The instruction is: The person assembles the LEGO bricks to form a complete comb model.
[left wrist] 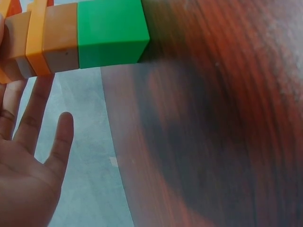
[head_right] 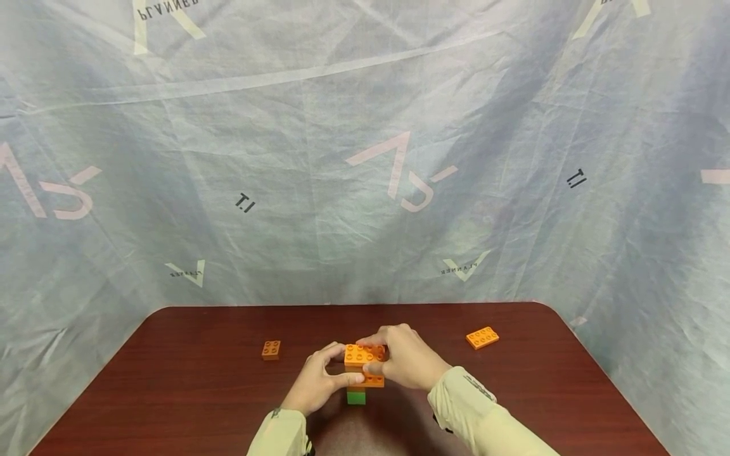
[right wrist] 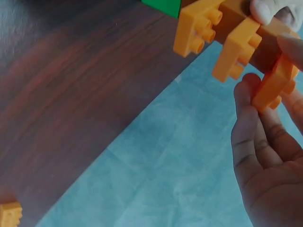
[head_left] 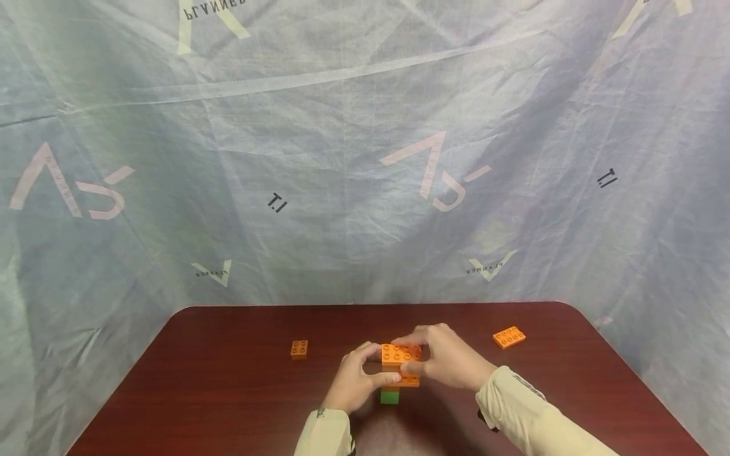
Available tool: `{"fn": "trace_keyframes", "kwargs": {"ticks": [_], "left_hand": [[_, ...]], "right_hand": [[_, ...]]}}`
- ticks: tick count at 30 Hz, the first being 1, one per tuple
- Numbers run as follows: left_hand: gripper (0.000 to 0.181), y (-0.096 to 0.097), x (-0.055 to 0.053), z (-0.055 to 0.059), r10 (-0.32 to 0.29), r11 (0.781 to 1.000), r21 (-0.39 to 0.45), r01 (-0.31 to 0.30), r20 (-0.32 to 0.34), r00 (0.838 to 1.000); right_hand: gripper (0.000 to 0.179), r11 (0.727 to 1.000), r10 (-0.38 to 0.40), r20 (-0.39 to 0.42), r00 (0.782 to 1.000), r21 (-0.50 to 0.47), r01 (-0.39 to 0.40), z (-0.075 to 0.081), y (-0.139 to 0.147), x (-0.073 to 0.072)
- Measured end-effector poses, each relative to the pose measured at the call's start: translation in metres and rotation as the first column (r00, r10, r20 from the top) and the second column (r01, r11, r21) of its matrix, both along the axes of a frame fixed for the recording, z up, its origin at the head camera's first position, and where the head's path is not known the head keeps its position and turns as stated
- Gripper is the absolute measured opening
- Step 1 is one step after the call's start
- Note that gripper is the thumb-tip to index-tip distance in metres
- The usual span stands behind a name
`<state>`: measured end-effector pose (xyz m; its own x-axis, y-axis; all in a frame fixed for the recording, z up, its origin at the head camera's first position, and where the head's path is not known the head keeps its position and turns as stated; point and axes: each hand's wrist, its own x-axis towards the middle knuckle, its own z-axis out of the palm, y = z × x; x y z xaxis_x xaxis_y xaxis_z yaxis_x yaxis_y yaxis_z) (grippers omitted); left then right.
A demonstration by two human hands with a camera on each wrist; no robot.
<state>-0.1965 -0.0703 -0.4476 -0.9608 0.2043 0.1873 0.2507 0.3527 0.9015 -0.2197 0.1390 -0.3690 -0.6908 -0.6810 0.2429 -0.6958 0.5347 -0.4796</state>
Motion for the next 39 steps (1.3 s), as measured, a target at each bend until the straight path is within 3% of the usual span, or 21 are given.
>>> {"fn": "trace_keyframes", "kwargs": {"ticks": [9, 18, 25, 32, 39], "left_hand": [[0.030, 0.000, 0.000, 0.001, -0.027, 1.000, 0.014, 0.027, -0.028, 0.999], [0.029, -0.001, -0.002, 0.001, -0.035, 0.999, -0.002, 0.035, -0.045, 0.998], [0.032, -0.001, -0.003, -0.001, -0.031, 0.999, -0.022, 0.030, -0.048, 0.998], [0.038, 0.000, -0.001, 0.000, -0.032, 0.999, -0.029, 0.031, -0.038, 0.999], [0.053, -0.008, 0.002, 0.007, -0.074, 0.996, -0.052, 0.077, 0.046, 0.996]], "right_hand": [[0.038, 0.994, -0.073, -0.075, 0.994, -0.083, 0.067, -0.018, -0.006, 0.004], [0.035, 0.968, -0.104, 0.046, 0.994, -0.225, 0.112, -0.029, -0.011, 0.002], [0.036, 0.950, -0.105, 0.182, 0.978, -0.272, 0.153, -0.037, -0.010, -0.001], [0.037, 0.938, -0.088, 0.221, 0.971, -0.309, 0.156, -0.040, -0.007, -0.003], [0.036, 0.934, -0.085, 0.226, 0.970, -0.322, 0.157, -0.041, -0.008, -0.002]]}}
